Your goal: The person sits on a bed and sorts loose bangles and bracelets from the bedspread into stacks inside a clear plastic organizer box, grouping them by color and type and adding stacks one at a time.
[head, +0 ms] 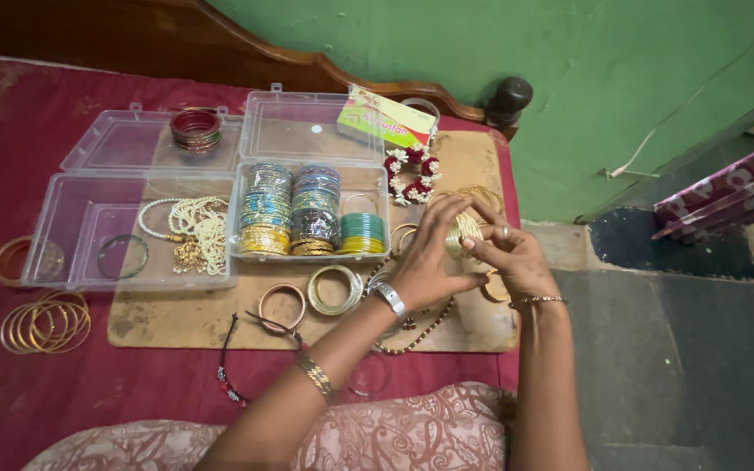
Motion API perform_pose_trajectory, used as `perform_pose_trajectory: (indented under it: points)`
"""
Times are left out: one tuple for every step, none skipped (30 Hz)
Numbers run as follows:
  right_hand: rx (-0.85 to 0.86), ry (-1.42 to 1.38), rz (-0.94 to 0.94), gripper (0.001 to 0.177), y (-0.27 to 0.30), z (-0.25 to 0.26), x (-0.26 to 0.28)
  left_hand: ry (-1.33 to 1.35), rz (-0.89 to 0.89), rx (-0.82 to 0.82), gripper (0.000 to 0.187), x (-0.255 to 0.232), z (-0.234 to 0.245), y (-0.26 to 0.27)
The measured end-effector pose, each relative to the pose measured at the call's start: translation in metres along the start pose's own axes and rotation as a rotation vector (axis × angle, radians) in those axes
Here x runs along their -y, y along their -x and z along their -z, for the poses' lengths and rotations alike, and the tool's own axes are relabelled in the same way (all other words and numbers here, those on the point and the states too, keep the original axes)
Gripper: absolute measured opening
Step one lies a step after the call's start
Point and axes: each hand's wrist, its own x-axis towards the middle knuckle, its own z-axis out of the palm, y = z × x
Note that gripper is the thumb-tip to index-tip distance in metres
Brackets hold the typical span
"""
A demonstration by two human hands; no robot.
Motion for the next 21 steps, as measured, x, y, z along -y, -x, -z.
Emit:
perform_pose_trajectory:
  points:
    - [-0.010,-0.023,-0.054,0.010,-0.001,-0.002,-0.002,0.017,0.033,-0.016,0.107,0.001,-0.002,0.000]
    - [-0.021,-0.047,-0.109,0.010,-0.001,-0.005,-0.004,0.034,0.066,-0.032,0.103,0.001,-0.004,-0.001]
    - [-0.031,-0.070,-0.164,0.011,-0.002,-0.007,-0.006,0.051,0.099,-0.047,0.099,0.003,-0.004,-0.001]
    - [-0.012,-0.063,-0.153,0.012,-0.003,-0.009,-0.007,0.060,0.092,-0.060,0.091,0.005,-0.003,-0.001]
    - [0.007,-0.056,-0.142,0.012,-0.004,-0.012,-0.008,0.070,0.086,-0.073,0.084,0.007,0.001,0.000]
    - [0.025,-0.050,-0.130,0.013,-0.005,-0.015,-0.009,0.080,0.078,-0.086,0.078,0.009,0.004,0.000]
    - [0.020,-0.058,-0.119,0.013,-0.005,-0.019,-0.009,0.078,0.073,-0.083,0.076,0.010,0.007,0.000]
    - [0.017,-0.066,-0.109,0.014,-0.006,-0.024,-0.009,0.075,0.070,-0.081,0.074,0.012,0.012,-0.001]
    - [0.014,-0.075,-0.099,0.015,-0.006,-0.028,-0.007,0.072,0.066,-0.079,0.073,0.014,0.017,-0.003]
    - [0.016,-0.086,-0.100,0.016,-0.006,-0.032,-0.004,0.062,0.083,-0.040,0.073,0.015,0.024,-0.005]
    - [0.018,-0.098,-0.101,0.019,-0.006,-0.035,0.000,0.052,0.099,-0.001,0.072,0.016,0.031,-0.008]
    - [0.021,-0.109,-0.100,0.022,-0.007,-0.038,0.004,0.041,0.114,0.036,0.072,0.018,0.039,-0.012]
    - [-0.010,-0.078,-0.079,0.025,-0.007,-0.040,0.007,0.024,0.112,0.049,0.072,0.021,0.048,-0.017]
    - [-0.041,-0.048,-0.056,0.027,-0.007,-0.040,0.010,0.007,0.109,0.061,0.073,0.024,0.057,-0.024]
    - [-0.073,-0.018,-0.033,0.030,-0.008,-0.041,0.010,-0.010,0.106,0.074,0.073,0.027,0.067,-0.029]
    - [-0.111,-0.011,-0.021,0.030,-0.010,-0.043,0.009,0.054,0.186,0.051,0.071,0.030,0.076,-0.034]
    - [-0.149,-0.003,-0.009,0.031,-0.012,-0.044,0.007,0.118,0.267,0.028,0.069,0.033,0.086,-0.037]
    - [-0.188,0.006,0.003,0.031,-0.014,-0.045,0.003,0.184,0.345,0.005,0.067,0.036,0.094,-0.039]
    - [-0.197,0.032,0.026,0.029,-0.017,-0.047,-0.002,0.233,0.409,-0.002,0.068,0.039,0.103,-0.040]
    - [-0.204,0.059,0.046,0.028,-0.019,-0.049,-0.007,0.282,0.475,-0.011,0.069,0.041,0.114,-0.038]
    - [-0.210,0.086,0.067,0.027,-0.021,-0.052,-0.013,0.332,0.541,-0.020,0.070,0.044,0.124,-0.034]
